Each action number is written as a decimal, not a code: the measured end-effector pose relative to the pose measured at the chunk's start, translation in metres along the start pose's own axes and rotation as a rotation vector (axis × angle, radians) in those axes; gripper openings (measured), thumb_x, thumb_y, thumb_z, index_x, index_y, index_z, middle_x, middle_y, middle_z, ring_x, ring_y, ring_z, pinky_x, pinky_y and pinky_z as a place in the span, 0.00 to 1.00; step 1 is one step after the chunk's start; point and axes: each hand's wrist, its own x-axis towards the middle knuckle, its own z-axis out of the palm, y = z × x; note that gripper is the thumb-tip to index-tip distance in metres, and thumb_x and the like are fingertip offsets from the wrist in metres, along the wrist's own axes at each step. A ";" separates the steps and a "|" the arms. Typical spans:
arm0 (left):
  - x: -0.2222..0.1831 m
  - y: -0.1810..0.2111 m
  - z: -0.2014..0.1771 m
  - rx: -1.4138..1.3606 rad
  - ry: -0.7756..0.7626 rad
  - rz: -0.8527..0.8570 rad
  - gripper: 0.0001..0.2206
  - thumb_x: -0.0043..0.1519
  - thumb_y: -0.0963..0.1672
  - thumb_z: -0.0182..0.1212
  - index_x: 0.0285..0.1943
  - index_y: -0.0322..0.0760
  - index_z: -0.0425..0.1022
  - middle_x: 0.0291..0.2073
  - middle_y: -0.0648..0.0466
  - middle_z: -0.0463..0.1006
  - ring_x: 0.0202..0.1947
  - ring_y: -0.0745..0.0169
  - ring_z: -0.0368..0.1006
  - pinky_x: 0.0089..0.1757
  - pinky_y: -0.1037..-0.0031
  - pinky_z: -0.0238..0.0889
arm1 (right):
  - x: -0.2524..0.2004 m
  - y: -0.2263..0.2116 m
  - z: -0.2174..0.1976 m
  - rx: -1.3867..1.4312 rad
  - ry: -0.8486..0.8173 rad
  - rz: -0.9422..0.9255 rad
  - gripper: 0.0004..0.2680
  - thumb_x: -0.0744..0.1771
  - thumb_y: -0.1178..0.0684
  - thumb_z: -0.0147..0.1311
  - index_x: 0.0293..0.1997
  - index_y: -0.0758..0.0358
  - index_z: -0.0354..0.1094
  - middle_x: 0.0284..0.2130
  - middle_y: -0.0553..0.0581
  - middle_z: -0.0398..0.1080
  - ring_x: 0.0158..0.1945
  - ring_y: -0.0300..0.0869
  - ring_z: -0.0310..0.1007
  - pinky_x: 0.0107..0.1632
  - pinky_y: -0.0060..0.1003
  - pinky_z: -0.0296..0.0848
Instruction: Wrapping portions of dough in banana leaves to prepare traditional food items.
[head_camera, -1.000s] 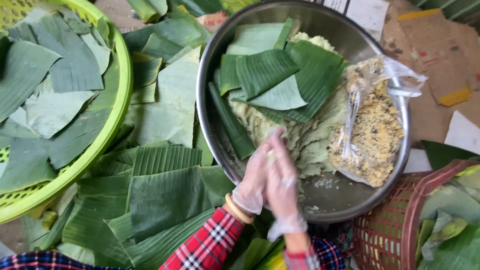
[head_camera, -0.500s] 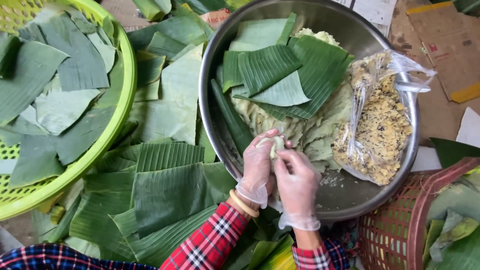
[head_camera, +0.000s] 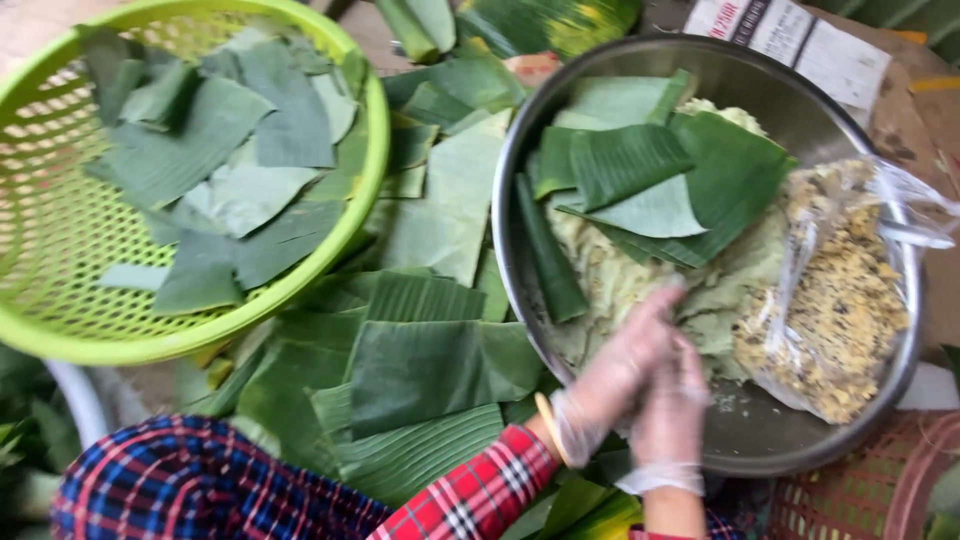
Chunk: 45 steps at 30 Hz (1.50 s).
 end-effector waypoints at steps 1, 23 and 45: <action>-0.013 -0.009 -0.007 0.003 0.012 0.008 0.46 0.55 0.63 0.46 0.79 0.41 0.44 0.81 0.46 0.40 0.78 0.44 0.39 0.68 0.47 0.40 | 0.007 0.012 -0.010 -0.002 -0.014 0.000 0.23 0.64 0.38 0.49 0.62 0.61 0.62 0.51 0.63 0.70 0.52 0.49 0.72 0.52 0.44 0.74; -0.151 0.051 -0.176 1.720 0.578 -0.109 0.14 0.47 0.48 0.75 0.35 0.43 0.74 0.37 0.53 0.73 0.39 0.52 0.69 0.43 0.60 0.63 | -0.102 0.052 0.051 -0.105 -0.361 -0.327 0.10 0.67 0.52 0.52 0.53 0.55 0.70 0.43 0.56 0.76 0.36 0.40 0.78 0.33 0.35 0.84; -0.250 0.060 -0.057 0.210 0.470 -0.098 0.36 0.64 0.59 0.35 0.74 0.33 0.53 0.75 0.47 0.54 0.75 0.55 0.50 0.68 0.63 0.39 | -0.203 0.047 0.100 0.457 -0.390 -0.076 0.10 0.66 0.49 0.56 0.46 0.62 0.78 0.59 0.58 0.69 0.64 0.48 0.69 0.71 0.57 0.56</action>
